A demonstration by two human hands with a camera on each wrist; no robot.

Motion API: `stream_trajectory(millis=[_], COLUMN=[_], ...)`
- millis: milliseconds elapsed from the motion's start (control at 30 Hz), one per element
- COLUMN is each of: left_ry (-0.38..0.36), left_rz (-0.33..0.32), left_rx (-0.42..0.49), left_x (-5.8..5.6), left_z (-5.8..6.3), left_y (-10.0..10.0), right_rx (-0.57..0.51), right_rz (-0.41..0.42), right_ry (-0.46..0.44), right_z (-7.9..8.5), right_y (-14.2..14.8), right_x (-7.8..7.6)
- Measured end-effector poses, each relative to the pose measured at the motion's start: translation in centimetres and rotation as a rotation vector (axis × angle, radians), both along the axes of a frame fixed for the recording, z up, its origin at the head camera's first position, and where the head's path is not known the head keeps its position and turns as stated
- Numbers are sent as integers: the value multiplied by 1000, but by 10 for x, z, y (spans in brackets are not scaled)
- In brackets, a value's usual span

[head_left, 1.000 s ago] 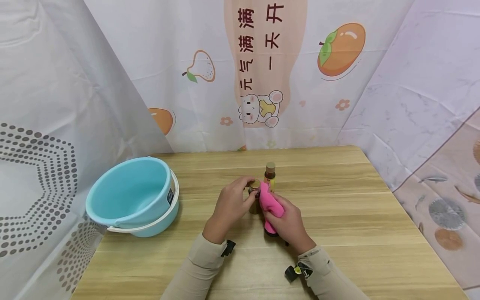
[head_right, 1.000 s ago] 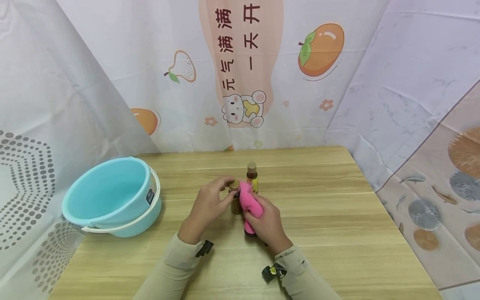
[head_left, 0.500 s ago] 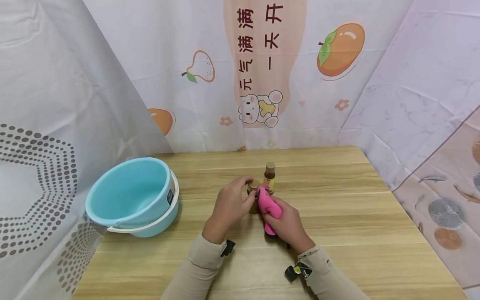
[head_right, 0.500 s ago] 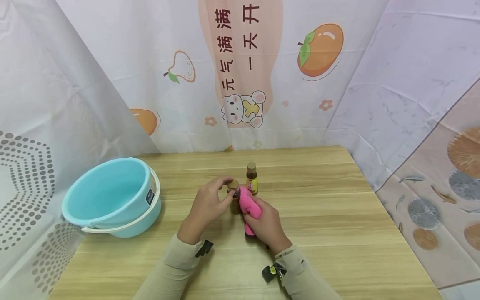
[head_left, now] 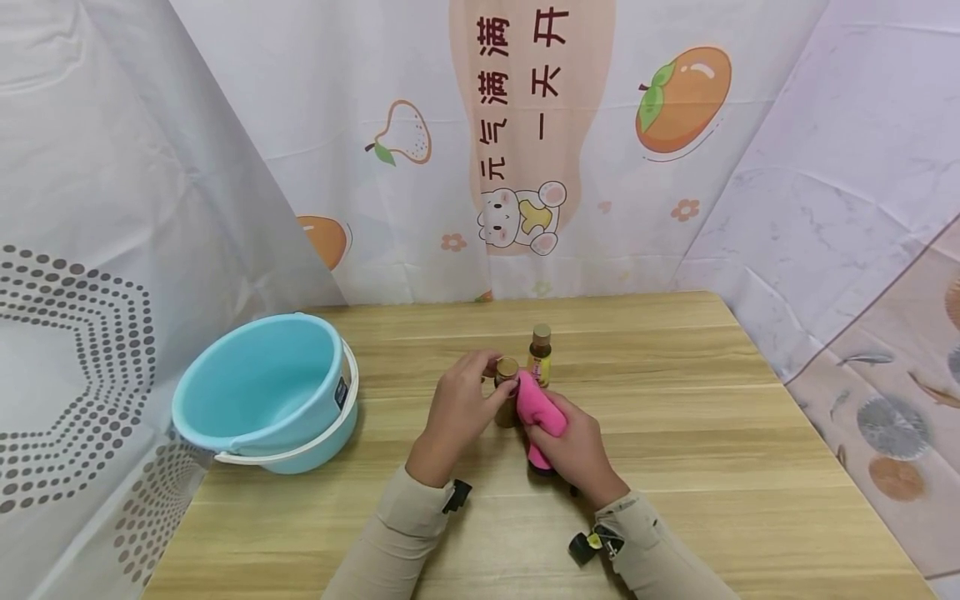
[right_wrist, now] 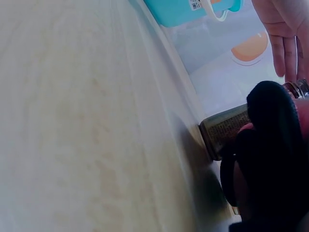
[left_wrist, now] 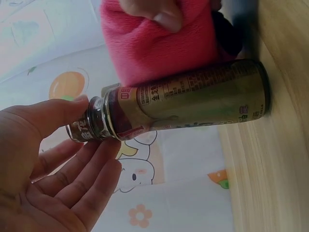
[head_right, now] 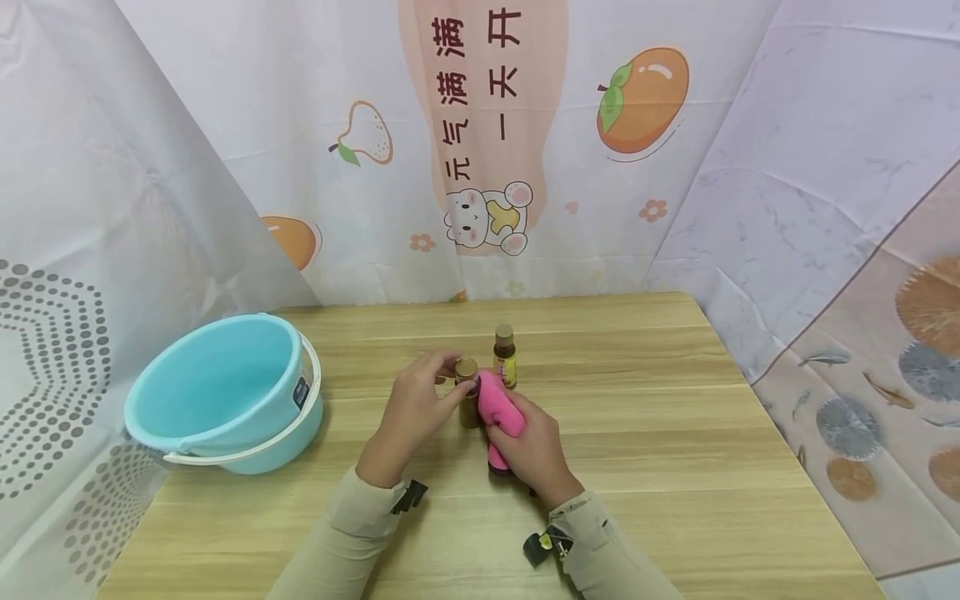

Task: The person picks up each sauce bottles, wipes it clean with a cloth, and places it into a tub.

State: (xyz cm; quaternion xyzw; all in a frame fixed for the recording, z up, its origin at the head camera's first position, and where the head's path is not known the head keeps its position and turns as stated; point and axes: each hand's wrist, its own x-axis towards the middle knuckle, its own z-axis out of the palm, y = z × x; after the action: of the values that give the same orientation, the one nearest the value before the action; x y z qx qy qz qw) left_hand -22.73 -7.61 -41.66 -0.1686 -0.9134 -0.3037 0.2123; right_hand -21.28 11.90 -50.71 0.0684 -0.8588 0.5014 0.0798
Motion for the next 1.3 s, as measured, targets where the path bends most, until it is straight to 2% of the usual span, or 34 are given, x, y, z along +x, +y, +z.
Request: stream_trajectory(millis=[300, 567, 733, 967, 1300], left_ry=[25, 12, 12, 20, 33], left_rz=[-45, -69, -90, -91, -97], left_rx=[-11, -21, -20, -29, -41], left_x=[-3, -4, -4, -3, -5], left_z=[-4, -3, -3, -3, -4], left_y=[0, -1, -1, -1, -1], right_rx=[-91, -152, -140, -48, -46], right_rz=[8, 17, 30, 45, 42], right_ry=[147, 257, 324, 293, 201], right_z=[3, 7, 9, 8, 6], right_y=[0, 0, -1, 1, 2], right_x=[2, 2, 1, -1, 0])
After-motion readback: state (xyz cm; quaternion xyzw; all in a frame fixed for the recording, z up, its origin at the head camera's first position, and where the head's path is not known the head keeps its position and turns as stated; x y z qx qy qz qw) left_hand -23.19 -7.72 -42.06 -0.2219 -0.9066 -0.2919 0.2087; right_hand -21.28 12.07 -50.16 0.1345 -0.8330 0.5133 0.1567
